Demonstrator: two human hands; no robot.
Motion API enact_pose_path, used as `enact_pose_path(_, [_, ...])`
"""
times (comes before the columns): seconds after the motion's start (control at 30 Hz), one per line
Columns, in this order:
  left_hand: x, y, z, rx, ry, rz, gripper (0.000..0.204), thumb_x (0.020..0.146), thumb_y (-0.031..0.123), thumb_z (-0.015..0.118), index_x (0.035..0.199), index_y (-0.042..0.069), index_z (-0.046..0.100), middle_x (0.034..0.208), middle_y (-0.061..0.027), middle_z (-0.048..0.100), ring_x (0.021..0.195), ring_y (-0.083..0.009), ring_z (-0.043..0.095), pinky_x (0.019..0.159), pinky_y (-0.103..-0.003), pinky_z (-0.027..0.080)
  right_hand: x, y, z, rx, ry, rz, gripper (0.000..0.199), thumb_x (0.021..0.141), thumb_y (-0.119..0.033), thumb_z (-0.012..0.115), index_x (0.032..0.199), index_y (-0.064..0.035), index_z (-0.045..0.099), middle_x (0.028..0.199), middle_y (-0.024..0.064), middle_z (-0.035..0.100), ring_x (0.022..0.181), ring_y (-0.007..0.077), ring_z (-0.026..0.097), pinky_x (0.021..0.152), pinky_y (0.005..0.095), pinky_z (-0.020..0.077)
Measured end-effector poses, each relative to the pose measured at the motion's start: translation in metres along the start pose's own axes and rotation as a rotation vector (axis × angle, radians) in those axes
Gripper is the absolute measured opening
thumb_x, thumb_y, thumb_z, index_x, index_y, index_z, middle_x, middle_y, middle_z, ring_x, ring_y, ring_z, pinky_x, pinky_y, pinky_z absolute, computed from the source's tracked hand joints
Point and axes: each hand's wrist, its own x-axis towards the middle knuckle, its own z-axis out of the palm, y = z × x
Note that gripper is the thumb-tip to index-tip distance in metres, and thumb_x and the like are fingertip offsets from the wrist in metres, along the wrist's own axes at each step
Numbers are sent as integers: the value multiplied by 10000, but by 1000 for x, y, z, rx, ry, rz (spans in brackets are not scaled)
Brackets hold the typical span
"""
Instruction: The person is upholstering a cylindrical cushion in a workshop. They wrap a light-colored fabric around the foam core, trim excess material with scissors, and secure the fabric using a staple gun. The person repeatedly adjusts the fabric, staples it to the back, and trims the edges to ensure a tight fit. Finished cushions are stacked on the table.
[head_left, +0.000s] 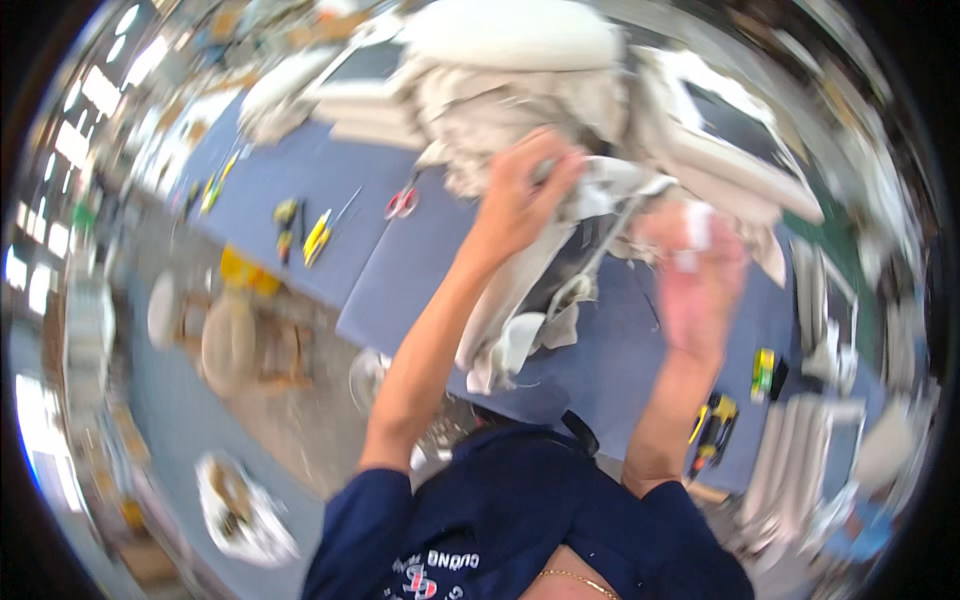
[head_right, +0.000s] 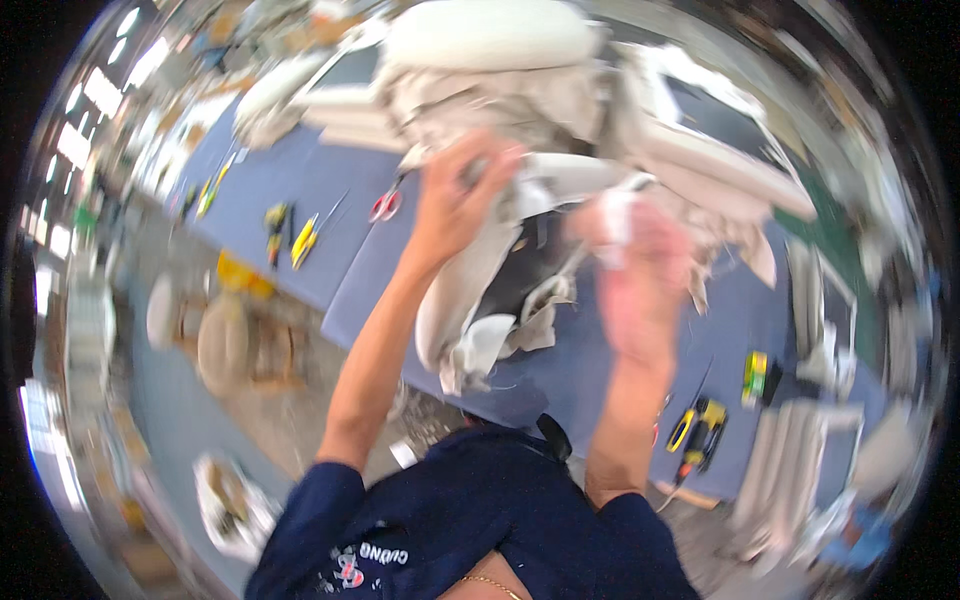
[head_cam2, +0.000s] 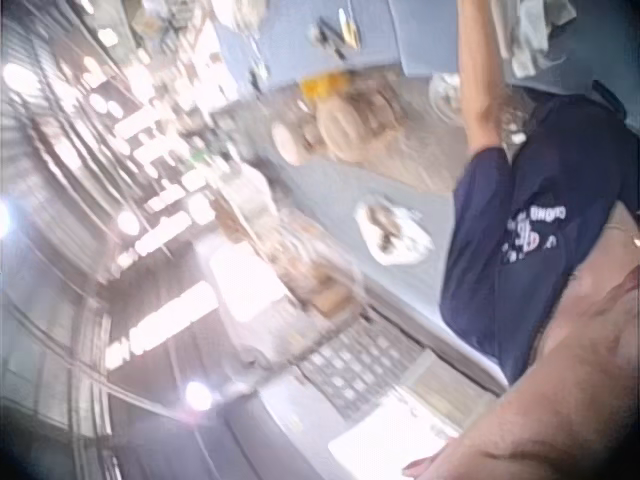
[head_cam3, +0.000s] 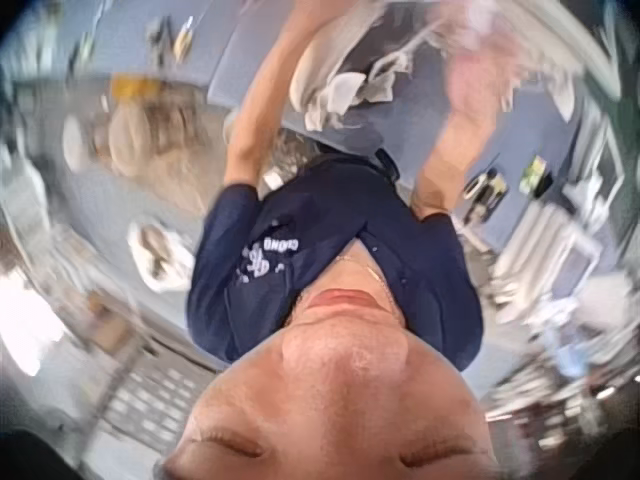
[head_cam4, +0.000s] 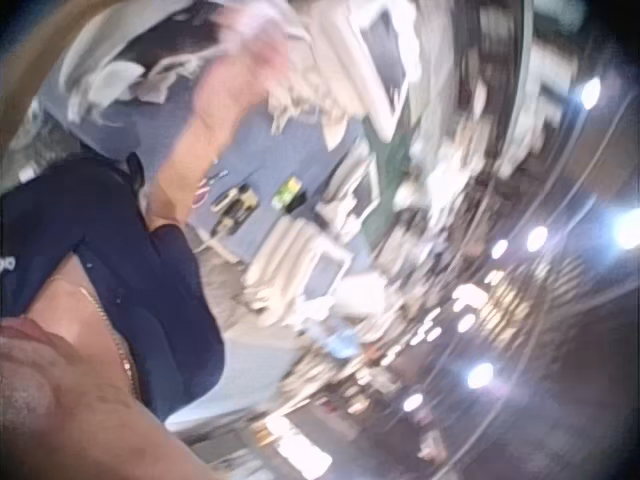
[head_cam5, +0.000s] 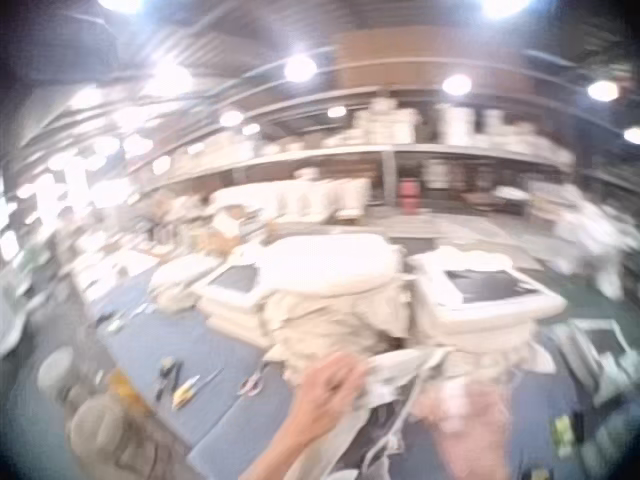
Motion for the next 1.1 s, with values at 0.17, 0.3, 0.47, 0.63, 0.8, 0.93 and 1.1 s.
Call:
enact_pose_path(0.17, [0,2,-8,6,-96,35,103,901,62,654,991,15,640,968,-113,650,926,-232,647,846,-335,499,-11,20,-73,-619,279,85,272,1032,-270,644,1124,-16,675,1001,-22,643,915,40,555,822,242,461])
enact_pose_path(0.3, [-26,20,-27,219,-106,162,420,721,36,671,1133,54,594,1103,-125,574,1026,-317,618,875,-411,519,-96,69,-139,-741,122,421,134,967,-134,673,996,-10,716,855,-48,611,799,41,499,716,234,422])
enact_pose_path(0.47, [-26,18,-3,364,13,249,378,690,170,749,1014,53,595,1032,-111,564,963,-302,598,821,-422,514,-165,103,-119,-832,-473,941,326,918,-108,723,1223,-11,662,935,6,692,830,102,638,717,237,505])
enact_pose_path(0.63, [-28,23,26,465,146,194,318,665,197,747,928,79,614,987,-77,577,967,-283,598,779,-425,515,-210,231,-30,-262,-927,1044,353,917,-150,733,1229,-9,646,1049,59,708,932,140,647,838,303,532])
enact_pose_path(0.8, [-24,20,22,373,55,115,492,637,95,787,1117,69,682,1189,-137,668,1088,-336,654,911,-430,553,-215,322,57,-409,-993,660,338,956,-149,649,1272,-30,634,940,108,696,876,166,643,744,364,524])
enact_pose_path(0.93, [-51,16,-78,420,35,-125,503,764,-83,678,1253,36,675,1272,-133,678,1172,-249,643,1019,-346,487,-237,292,54,-566,-1158,424,289,943,-275,628,1107,-43,680,885,197,680,791,331,656,749,434,505])
enact_pose_path(1.1, [-127,-38,-205,109,343,-467,532,883,-46,618,1412,-40,562,1403,-154,601,1240,-245,597,1075,-360,472,-229,192,-105,-710,-903,718,272,935,-278,607,952,-31,717,880,180,721,838,333,699,743,437,526])
